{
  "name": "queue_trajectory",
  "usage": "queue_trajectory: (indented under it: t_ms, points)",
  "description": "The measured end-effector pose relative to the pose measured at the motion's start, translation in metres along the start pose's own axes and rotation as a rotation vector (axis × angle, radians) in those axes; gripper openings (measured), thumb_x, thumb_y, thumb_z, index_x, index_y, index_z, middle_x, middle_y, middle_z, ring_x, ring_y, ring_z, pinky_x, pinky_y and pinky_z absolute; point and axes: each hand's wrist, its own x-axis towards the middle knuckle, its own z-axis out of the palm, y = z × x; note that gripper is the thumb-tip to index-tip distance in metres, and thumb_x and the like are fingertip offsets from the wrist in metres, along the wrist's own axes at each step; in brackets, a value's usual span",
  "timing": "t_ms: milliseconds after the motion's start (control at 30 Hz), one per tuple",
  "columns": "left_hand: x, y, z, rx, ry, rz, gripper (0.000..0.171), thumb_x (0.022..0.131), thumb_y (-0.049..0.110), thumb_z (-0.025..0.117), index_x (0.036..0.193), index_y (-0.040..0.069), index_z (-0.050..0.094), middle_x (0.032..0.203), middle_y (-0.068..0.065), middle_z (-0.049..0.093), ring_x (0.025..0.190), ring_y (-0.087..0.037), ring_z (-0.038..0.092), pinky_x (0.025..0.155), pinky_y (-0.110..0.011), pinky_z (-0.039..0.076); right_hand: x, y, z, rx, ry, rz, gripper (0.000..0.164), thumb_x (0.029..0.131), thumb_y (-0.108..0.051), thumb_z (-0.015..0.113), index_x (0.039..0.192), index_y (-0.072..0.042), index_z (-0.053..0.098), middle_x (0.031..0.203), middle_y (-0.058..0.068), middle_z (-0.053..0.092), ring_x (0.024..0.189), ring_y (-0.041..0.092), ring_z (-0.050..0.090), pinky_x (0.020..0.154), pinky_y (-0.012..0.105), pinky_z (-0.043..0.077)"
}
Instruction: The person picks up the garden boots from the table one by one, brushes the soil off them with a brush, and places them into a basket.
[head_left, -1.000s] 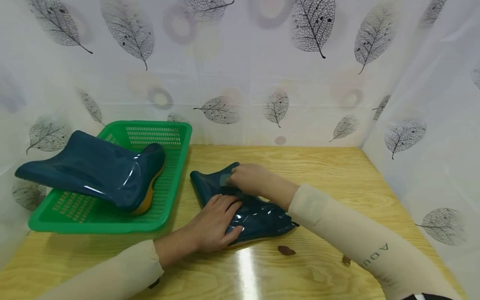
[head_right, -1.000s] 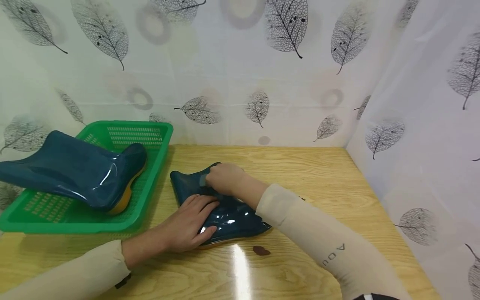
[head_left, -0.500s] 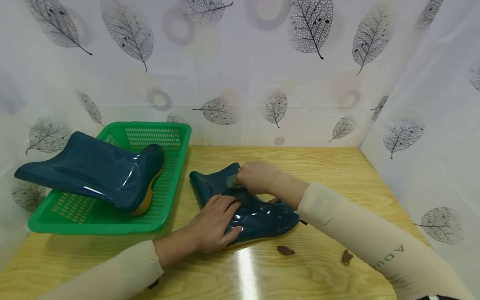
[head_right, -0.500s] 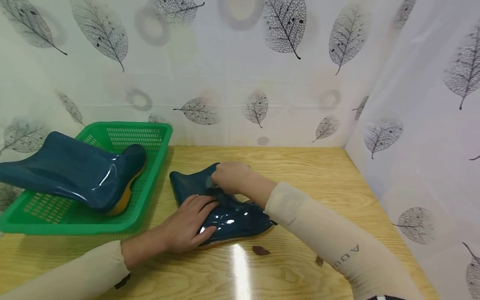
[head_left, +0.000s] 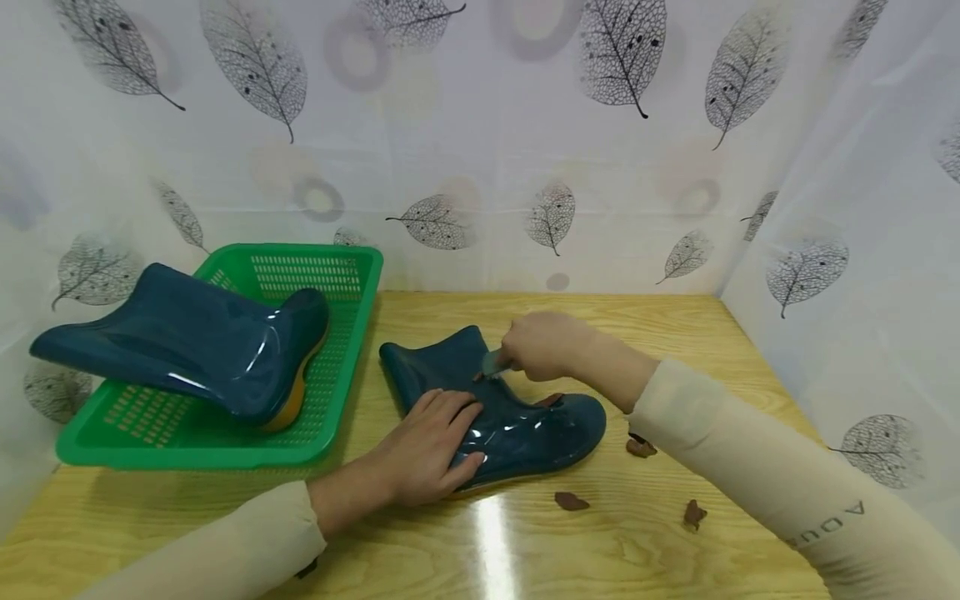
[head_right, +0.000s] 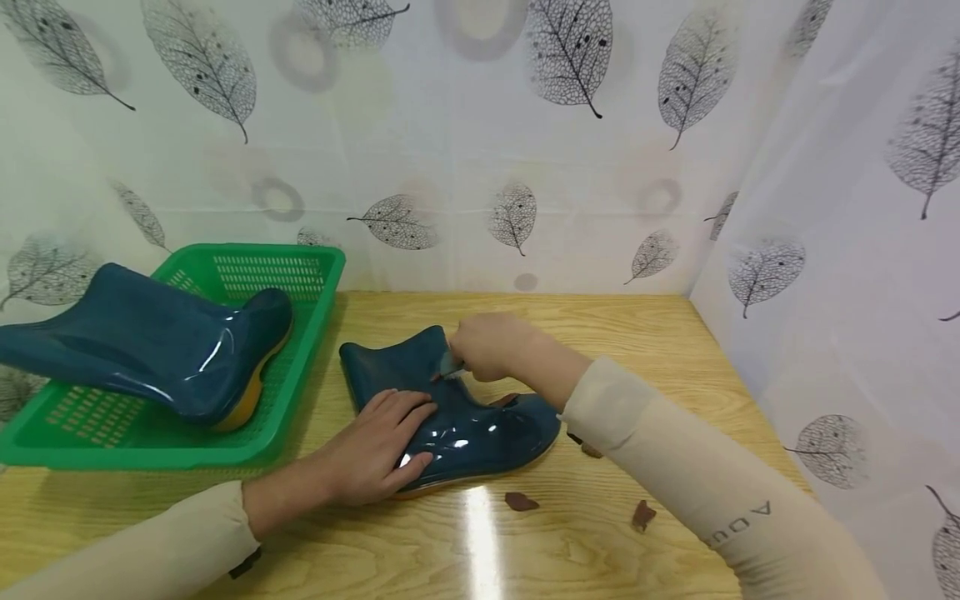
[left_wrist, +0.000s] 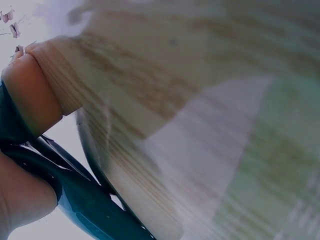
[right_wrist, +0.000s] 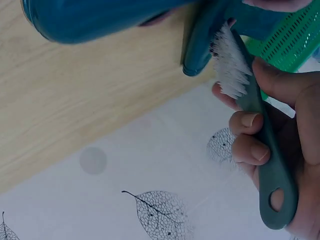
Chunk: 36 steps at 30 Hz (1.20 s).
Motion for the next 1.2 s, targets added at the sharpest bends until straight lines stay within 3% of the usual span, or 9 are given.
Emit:
queue_trajectory:
  t_ms: [267, 433, 633, 767, 867, 1033, 1200]
  points:
    - [0.0, 0.0, 0.0, 0.01, -0.005, -0.006, 0.065, 0.102, 0.053, 0.039, 0.145, 0.006, 0.048, 0.147, -0.01, 0.047, 0.138, -0.025, 0.042, 0.117, -0.05, 0.027, -0.009, 0.01, -0.008, 0.045, -0.066, 0.079, 0.016, 0.092, -0.008, 0.066, 0.087, -0.017, 0.079, 0.082, -0.002, 0.071, 0.066, 0.011, 0.056, 0.063, 0.027, 0.047]
    - [0.001, 0.0, 0.0, 0.016, 0.001, -0.004, 0.064, 0.102, 0.053, 0.038, 0.145, 0.006, 0.048, 0.146, -0.01, 0.048, 0.137, -0.025, 0.042, 0.116, -0.05, 0.028, -0.012, 0.016, -0.007, 0.067, -0.071, 0.102, 0.016, 0.093, -0.007, 0.065, 0.094, -0.015, 0.079, 0.091, 0.002, 0.073, 0.074, 0.014, 0.064, 0.069, 0.031, 0.055]
    - [0.0, 0.0, 0.0, 0.016, 0.0, -0.002, 0.064, 0.102, 0.053, 0.039, 0.145, 0.006, 0.048, 0.147, -0.01, 0.047, 0.138, -0.024, 0.042, 0.117, -0.05, 0.028, -0.012, 0.021, -0.005, 0.11, -0.006, 0.023, 0.017, 0.094, -0.009, 0.066, 0.103, -0.012, 0.079, 0.096, 0.004, 0.075, 0.082, 0.017, 0.07, 0.076, 0.034, 0.058]
    - [0.001, 0.0, 0.0, 0.015, -0.008, 0.0, 0.065, 0.102, 0.053, 0.038, 0.145, 0.006, 0.048, 0.147, -0.01, 0.047, 0.138, -0.025, 0.042, 0.117, -0.051, 0.028, -0.009, 0.022, 0.001, 0.263, 0.085, -0.071, 0.021, 0.096, -0.013, 0.065, 0.114, -0.01, 0.076, 0.102, 0.004, 0.076, 0.07, 0.012, 0.064, 0.069, 0.03, 0.054]
    - [0.001, -0.001, 0.001, 0.016, -0.006, 0.003, 0.065, 0.102, 0.053, 0.038, 0.145, 0.006, 0.048, 0.147, -0.011, 0.047, 0.138, -0.025, 0.042, 0.117, -0.051, 0.027, -0.007, 0.023, 0.006, 0.333, 0.148, -0.123, 0.025, 0.097, -0.015, 0.064, 0.12, -0.009, 0.073, 0.109, 0.006, 0.075, 0.074, 0.013, 0.066, 0.07, 0.03, 0.053]
    - [0.001, -0.001, 0.0, 0.004, 0.008, 0.005, 0.064, 0.102, 0.052, 0.039, 0.145, 0.006, 0.047, 0.149, -0.009, 0.045, 0.138, -0.024, 0.041, 0.117, -0.051, 0.027, -0.009, 0.023, 0.01, 0.3, 0.166, -0.113, 0.026, 0.097, -0.014, 0.065, 0.121, -0.008, 0.073, 0.114, 0.006, 0.074, 0.1, 0.019, 0.071, 0.086, 0.035, 0.056]
    - [0.001, -0.001, 0.0, 0.003, 0.012, 0.01, 0.064, 0.102, 0.052, 0.039, 0.146, 0.005, 0.047, 0.149, -0.008, 0.045, 0.138, -0.024, 0.041, 0.116, -0.05, 0.027, -0.011, 0.02, 0.012, 0.308, 0.204, -0.18, 0.024, 0.096, -0.014, 0.066, 0.118, -0.009, 0.074, 0.112, 0.004, 0.075, 0.095, 0.016, 0.072, 0.083, 0.033, 0.057]
